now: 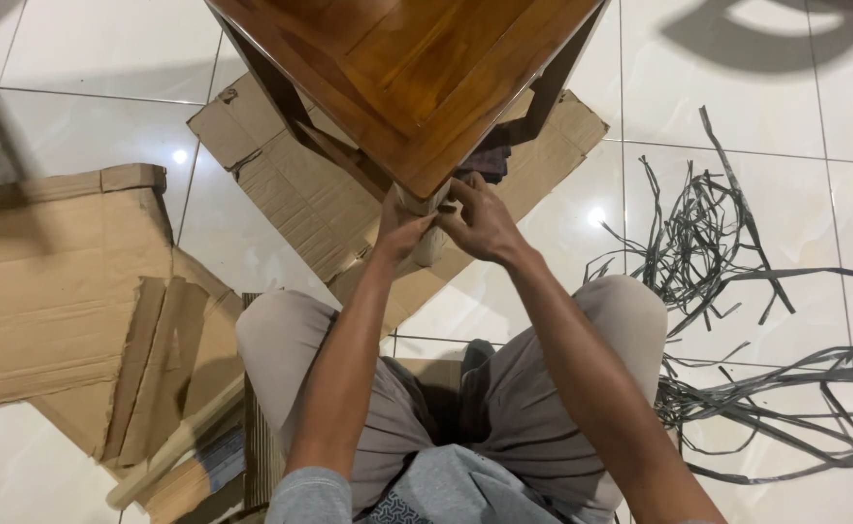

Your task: Wiping down a wooden chair and wrapping its legs with cardboard protection.

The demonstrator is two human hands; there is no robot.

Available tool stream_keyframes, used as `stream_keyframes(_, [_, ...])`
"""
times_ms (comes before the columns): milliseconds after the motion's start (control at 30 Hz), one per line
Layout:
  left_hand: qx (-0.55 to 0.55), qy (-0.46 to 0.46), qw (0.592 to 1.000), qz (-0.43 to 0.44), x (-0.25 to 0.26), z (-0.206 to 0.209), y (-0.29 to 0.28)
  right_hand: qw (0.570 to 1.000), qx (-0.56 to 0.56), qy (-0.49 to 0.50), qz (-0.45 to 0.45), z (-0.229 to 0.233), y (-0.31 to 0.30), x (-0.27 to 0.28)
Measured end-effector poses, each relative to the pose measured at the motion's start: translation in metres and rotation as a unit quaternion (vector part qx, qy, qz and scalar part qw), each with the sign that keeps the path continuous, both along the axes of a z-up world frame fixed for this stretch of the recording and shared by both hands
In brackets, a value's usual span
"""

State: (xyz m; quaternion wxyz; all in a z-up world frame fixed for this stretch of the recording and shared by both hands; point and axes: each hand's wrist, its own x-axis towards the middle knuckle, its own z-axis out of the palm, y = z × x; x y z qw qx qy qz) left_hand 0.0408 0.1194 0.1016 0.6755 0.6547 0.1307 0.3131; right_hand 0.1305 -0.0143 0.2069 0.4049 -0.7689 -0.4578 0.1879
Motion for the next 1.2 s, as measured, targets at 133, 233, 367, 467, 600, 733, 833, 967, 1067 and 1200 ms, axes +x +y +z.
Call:
stream_keyframes(133, [-0.005,-0.113,0.991,-0.075,-0.012,0.013,0.010,0.998,0.015,0.062,0.027,0.008,0.009,0.001])
stream_keyframes(233, [0.033,-0.091,0.992,-0.076,-0.002,-0.024,0.026,0.998,0.063,0.021,0.022,-0.002,0.016,-0.002])
stream_keyframes(367, [-0.037,0.205,0.977,-0.049,-0.028,0.030,0.023,0.998,0.048,0.029,0.029,-0.005,0.022,0.008])
stream_keyframes(467, [-0.127,0.069,0.982,-0.123,-0.028,-0.014,0.040,0.998,0.052,0.015,0.044,-0.008,0.021,0.008])
stream_keyframes(600, [-0.149,0.137,0.977,-0.070,-0.032,0.088,0.012,0.998,0.059,0.006,0.034,-0.004,0.017,0.008])
stream_keyframes(733, [-0.389,0.085,0.908,0.131,-0.021,0.161,-0.017,0.999,0.033,0.021,0.037,-0.009,0.020,0.012])
stream_keyframes(833, [-0.351,0.141,0.920,0.097,-0.010,0.104,0.008,0.999,0.034,0.020,0.032,-0.011,0.021,0.009])
stream_keyframes(967, [-0.299,0.111,0.946,0.055,-0.008,0.072,0.015,0.999,0.038,0.013,0.036,-0.009,0.020,0.008])
stream_keyframes(1067, [-0.300,0.071,0.949,0.069,-0.005,0.052,0.018,0.999,0.029,0.011,0.029,-0.011,0.021,0.008])
stream_keyframes(1200, [-0.309,-0.007,0.945,0.112,0.001,0.051,0.015,0.998,0.044,-0.001,0.036,-0.007,0.022,0.007])
